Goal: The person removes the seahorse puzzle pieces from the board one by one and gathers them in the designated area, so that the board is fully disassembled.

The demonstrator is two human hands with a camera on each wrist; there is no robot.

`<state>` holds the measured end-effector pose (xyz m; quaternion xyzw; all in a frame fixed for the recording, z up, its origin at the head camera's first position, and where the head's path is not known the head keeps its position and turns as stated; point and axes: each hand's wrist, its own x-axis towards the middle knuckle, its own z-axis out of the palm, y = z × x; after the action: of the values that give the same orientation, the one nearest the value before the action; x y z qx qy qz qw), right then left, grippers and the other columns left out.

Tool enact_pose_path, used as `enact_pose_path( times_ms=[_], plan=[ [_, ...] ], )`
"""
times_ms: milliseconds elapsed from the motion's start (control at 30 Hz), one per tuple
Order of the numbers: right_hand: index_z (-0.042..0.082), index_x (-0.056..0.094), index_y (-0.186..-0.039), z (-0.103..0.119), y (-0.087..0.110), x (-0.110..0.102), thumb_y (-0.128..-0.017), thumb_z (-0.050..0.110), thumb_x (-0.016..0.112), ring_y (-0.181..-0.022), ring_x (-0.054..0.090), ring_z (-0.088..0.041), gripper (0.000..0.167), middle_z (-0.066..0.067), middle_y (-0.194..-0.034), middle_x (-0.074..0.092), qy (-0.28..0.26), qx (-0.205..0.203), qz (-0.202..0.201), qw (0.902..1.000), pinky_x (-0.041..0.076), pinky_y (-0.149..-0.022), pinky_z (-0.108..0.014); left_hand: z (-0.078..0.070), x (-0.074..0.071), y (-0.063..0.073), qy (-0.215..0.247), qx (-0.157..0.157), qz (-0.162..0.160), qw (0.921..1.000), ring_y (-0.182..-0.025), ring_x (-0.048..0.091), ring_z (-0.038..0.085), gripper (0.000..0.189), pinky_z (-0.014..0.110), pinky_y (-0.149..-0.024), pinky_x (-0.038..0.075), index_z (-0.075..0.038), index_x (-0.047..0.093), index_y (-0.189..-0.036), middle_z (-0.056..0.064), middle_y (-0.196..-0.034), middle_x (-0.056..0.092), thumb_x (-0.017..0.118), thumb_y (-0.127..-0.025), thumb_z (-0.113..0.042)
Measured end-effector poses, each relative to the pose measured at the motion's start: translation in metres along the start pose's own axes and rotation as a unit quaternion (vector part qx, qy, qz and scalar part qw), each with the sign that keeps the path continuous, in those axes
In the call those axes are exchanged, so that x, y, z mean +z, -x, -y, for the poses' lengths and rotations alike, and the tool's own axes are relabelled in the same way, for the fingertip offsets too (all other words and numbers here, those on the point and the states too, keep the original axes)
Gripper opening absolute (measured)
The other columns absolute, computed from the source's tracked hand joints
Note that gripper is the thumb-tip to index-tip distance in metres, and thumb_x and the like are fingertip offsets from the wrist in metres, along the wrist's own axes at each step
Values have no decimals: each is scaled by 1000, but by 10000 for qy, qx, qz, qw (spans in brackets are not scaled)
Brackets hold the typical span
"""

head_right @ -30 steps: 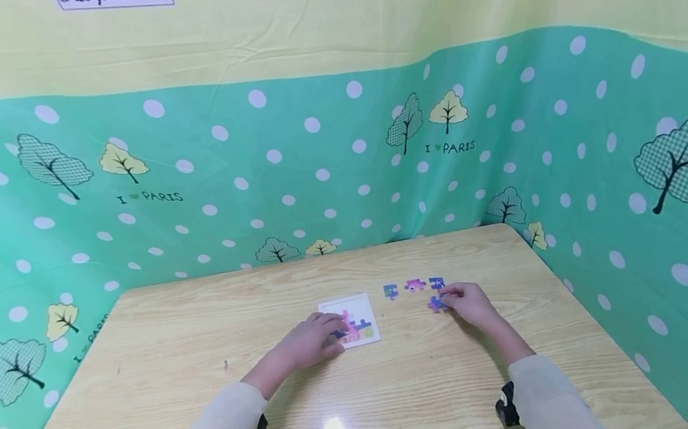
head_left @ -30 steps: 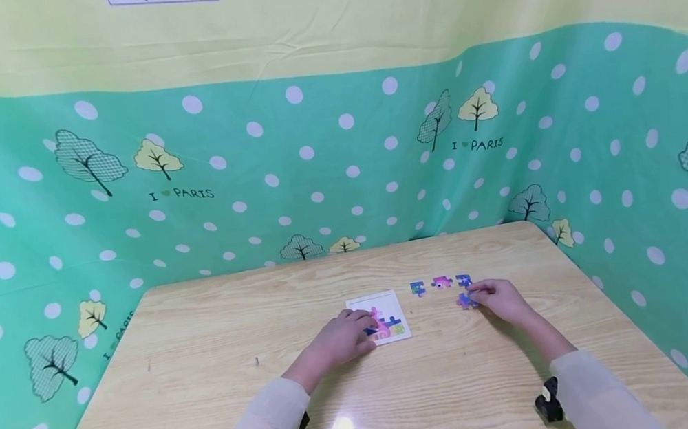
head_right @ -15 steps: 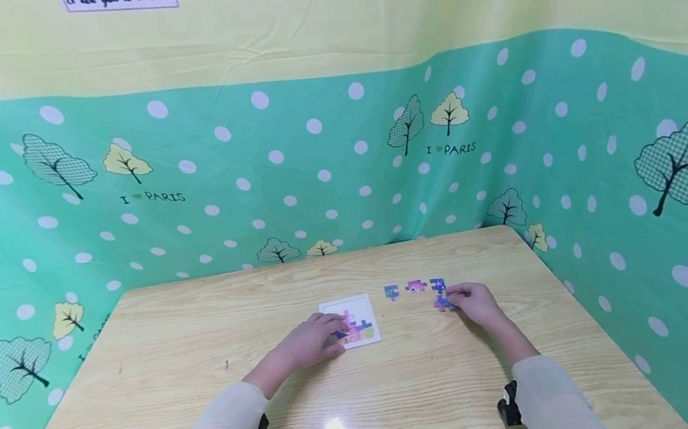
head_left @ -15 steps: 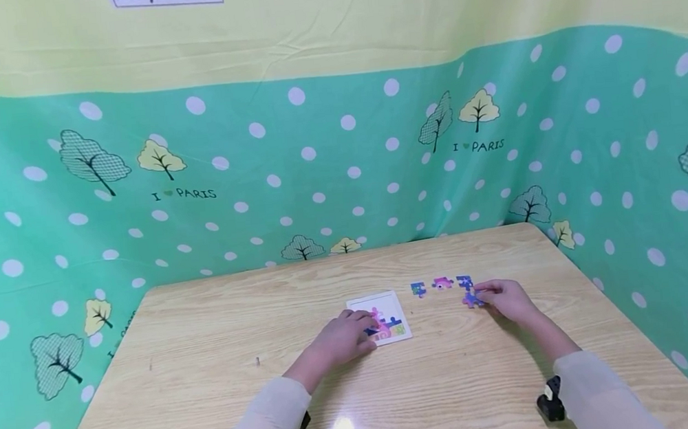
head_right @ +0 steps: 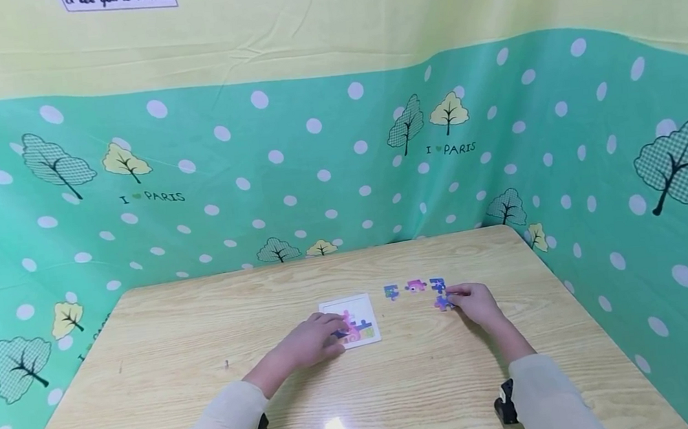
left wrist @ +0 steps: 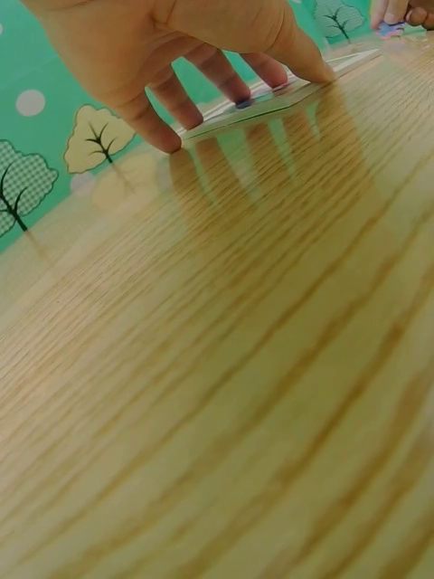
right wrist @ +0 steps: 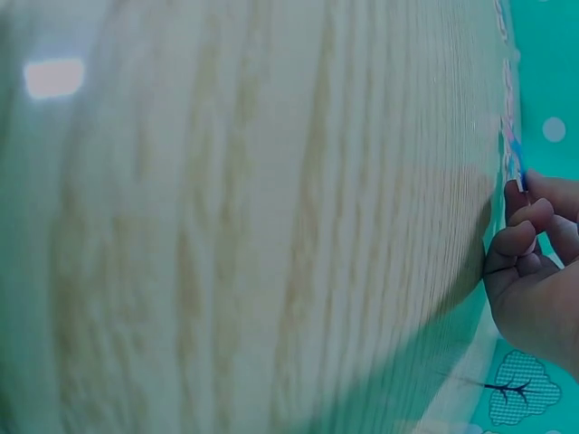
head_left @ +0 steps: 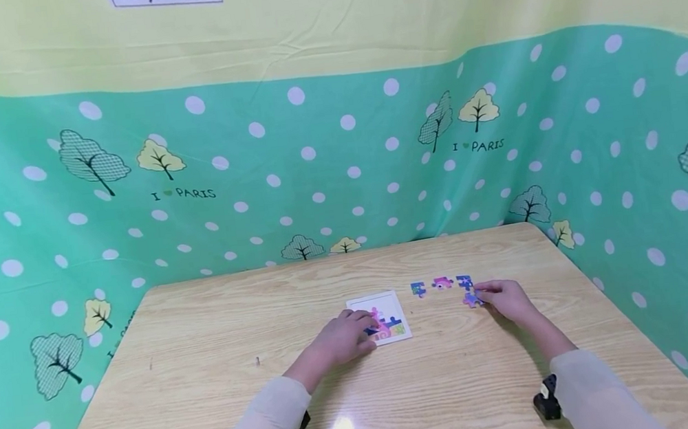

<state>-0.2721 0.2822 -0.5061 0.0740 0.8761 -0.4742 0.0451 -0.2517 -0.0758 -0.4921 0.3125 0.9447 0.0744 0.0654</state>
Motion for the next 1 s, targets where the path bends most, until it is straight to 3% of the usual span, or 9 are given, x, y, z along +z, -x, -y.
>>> enact_pose_path(
  times_ms=[167, 300, 633, 1000],
  plan=[
    [-3, 59, -120, 0, 1, 3, -93, 14, 55, -66, 49, -10, 32, -14, -103, 64, 77, 102, -106, 9999, 44, -55, -21, 0, -1, 1, 13, -23, 23, 10000, -129, 44, 29, 42, 45, -107, 39, -23, 54, -128, 1, -140, 48, 57, -90, -41],
    [-2, 59, -121, 1, 2, 4, -94, 15, 54, -71, 50, -10, 33, -18, -110, 62, 154, 159, -119, 9997, 44, -56, -21, 0, 0, 1, 3, -38, 35, 10000, -130, 43, 29, 43, 45, -107, 39, -23, 53, -129, 1, -140, 48, 57, -91, -41],
    [-5, 60, -117, 7, 4, 2, -91, 18, 57, -81, 55, -13, 35, -24, -115, 60, 173, 145, -215, 9995, 46, -61, -21, 1, 1, 1, -40, -22, 2, 10000, -129, 44, 28, 43, 44, -105, 41, -23, 54, -129, 0, -139, 49, 57, -91, -41],
    [-7, 60, -117, 6, 2, 6, -91, 16, 57, -69, 52, -11, 35, -19, -104, 64, 126, 330, -254, 9991, 45, -55, -22, 1, 1, 1, -29, -7, -43, 10000, -128, 44, 29, 42, 44, -105, 41, -22, 54, -128, 1, -138, 50, 57, -90, -41]
  ],
)
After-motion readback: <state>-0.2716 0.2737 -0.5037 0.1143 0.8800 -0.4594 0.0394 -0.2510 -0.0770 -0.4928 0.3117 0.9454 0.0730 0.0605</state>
